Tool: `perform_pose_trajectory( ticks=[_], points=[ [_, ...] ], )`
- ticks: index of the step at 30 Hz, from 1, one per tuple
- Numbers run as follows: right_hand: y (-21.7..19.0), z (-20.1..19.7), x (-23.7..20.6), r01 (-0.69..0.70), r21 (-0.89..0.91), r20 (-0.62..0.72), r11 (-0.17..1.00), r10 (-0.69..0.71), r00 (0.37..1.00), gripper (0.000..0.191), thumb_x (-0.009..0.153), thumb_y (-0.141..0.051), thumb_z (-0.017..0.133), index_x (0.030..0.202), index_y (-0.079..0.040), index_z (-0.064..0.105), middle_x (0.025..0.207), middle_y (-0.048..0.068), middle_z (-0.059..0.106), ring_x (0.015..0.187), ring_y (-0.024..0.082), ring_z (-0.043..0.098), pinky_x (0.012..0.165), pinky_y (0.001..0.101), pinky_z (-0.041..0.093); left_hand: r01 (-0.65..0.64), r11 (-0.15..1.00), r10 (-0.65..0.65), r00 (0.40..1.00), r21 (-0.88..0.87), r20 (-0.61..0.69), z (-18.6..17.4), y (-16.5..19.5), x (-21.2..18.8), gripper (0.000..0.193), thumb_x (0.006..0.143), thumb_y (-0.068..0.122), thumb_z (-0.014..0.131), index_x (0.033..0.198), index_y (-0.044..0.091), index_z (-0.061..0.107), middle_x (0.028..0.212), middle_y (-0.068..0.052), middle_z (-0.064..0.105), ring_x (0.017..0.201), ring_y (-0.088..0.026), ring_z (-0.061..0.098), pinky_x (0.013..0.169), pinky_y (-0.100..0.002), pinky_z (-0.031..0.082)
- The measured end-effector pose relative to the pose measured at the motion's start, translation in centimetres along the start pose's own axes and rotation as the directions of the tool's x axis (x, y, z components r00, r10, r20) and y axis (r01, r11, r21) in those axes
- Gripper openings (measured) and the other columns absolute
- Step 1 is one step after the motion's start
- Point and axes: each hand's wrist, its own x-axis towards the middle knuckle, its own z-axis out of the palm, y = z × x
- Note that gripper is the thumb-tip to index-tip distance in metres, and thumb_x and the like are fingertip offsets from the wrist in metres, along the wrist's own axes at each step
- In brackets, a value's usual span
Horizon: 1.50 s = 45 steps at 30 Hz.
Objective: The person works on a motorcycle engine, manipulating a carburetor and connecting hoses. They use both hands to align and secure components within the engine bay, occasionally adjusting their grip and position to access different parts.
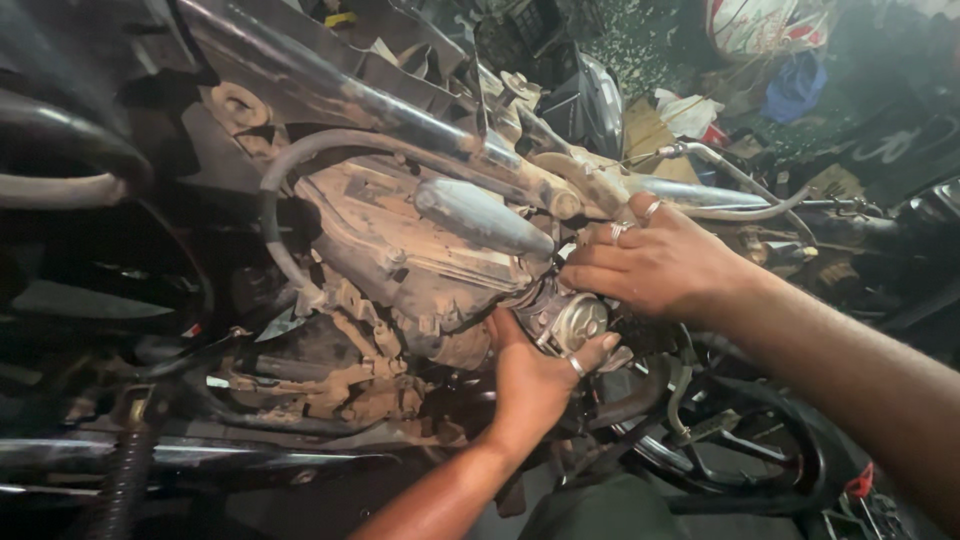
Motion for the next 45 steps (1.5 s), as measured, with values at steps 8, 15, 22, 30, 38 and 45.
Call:
perform_pose_trajectory(
  ticks=[8,15,22,30,38,45],
  points=[
    [-0.3,-0.3,0.4,-0.023,-0.010,-0.031,1.000,0.022,0.999,0.046,0.078,-0.025,0.063,0.124,-0.024,0.063,0.116,-0.004,0.067,0.102,0.012,0.065,0.092,0.0484,0.042,0.004,1.000,-0.004,1.000,0.023,-0.008,-0.1,0.2,0.1,0.102,0.065,0.031,0.097,0.138,-0.009,0.038,0.137,-0.029,0.046,0.130,-0.041,0.046,0.112,-0.048,0.037],
    [-0.4,-0.9,0.5,-0.061,0.028,-0.006,0.998,0.061,0.998,0.043,0.079,-0.023,0.059,0.121,-0.028,0.065,0.112,-0.007,0.068,0.100,0.010,0.067,0.094,0.0517,0.042,0.049,0.999,-0.050,0.999,0.015,0.014,-0.2,0.5,0.1,0.099,0.065,0.031,0.097,0.136,-0.008,0.040,0.136,-0.027,0.047,0.129,-0.040,0.048,0.110,-0.047,0.039],
    [-0.2,-0.9,0.8,-0.048,0.007,-0.022,0.999,0.048,0.999,0.036,0.082,-0.023,0.058,0.117,-0.026,0.067,0.104,-0.008,0.069,0.093,0.010,0.069,0.089,0.0453,0.046,0.030,0.999,-0.030,1.000,-0.011,-0.004,-0.2,0.5,0.2,0.098,0.065,0.029,0.098,0.136,-0.008,0.041,0.136,-0.027,0.047,0.129,-0.039,0.048,0.111,-0.047,0.039],
    [0.1,-1.5,1.3,-0.002,-0.018,-0.039,1.000,0.001,0.999,0.039,0.080,-0.023,0.061,0.119,-0.025,0.066,0.105,-0.008,0.069,0.093,0.010,0.069,0.085,0.0449,0.046,0.008,1.000,-0.008,1.000,0.019,0.003,-0.3,0.4,0.3,0.099,0.066,0.029,0.097,0.138,-0.007,0.040,0.137,-0.028,0.047,0.131,-0.041,0.046,0.112,-0.048,0.037],
    [-0.4,-2.1,1.6,-0.009,-0.044,-0.019,0.999,0.008,1.000,0.041,0.080,-0.022,0.060,0.119,-0.029,0.066,0.106,-0.009,0.068,0.090,0.009,0.069,0.087,0.0477,0.047,0.025,1.000,-0.025,1.000,0.018,-0.004,-0.2,0.3,0.3,0.102,0.065,0.030,0.097,0.139,-0.008,0.038,0.137,-0.029,0.046,0.130,-0.042,0.045,0.112,-0.048,0.037],
    [-0.1,-1.4,1.3,-0.014,-0.026,-0.045,1.000,0.013,0.999,0.037,0.081,-0.022,0.060,0.118,-0.026,0.067,0.107,-0.009,0.070,0.094,0.009,0.069,0.090,0.0472,0.047,-0.007,1.000,0.007,1.000,0.029,-0.007,-0.2,0.2,0.3,0.101,0.065,0.031,0.097,0.138,-0.008,0.039,0.137,-0.029,0.046,0.130,-0.042,0.045,0.112,-0.048,0.037]
  ],
)
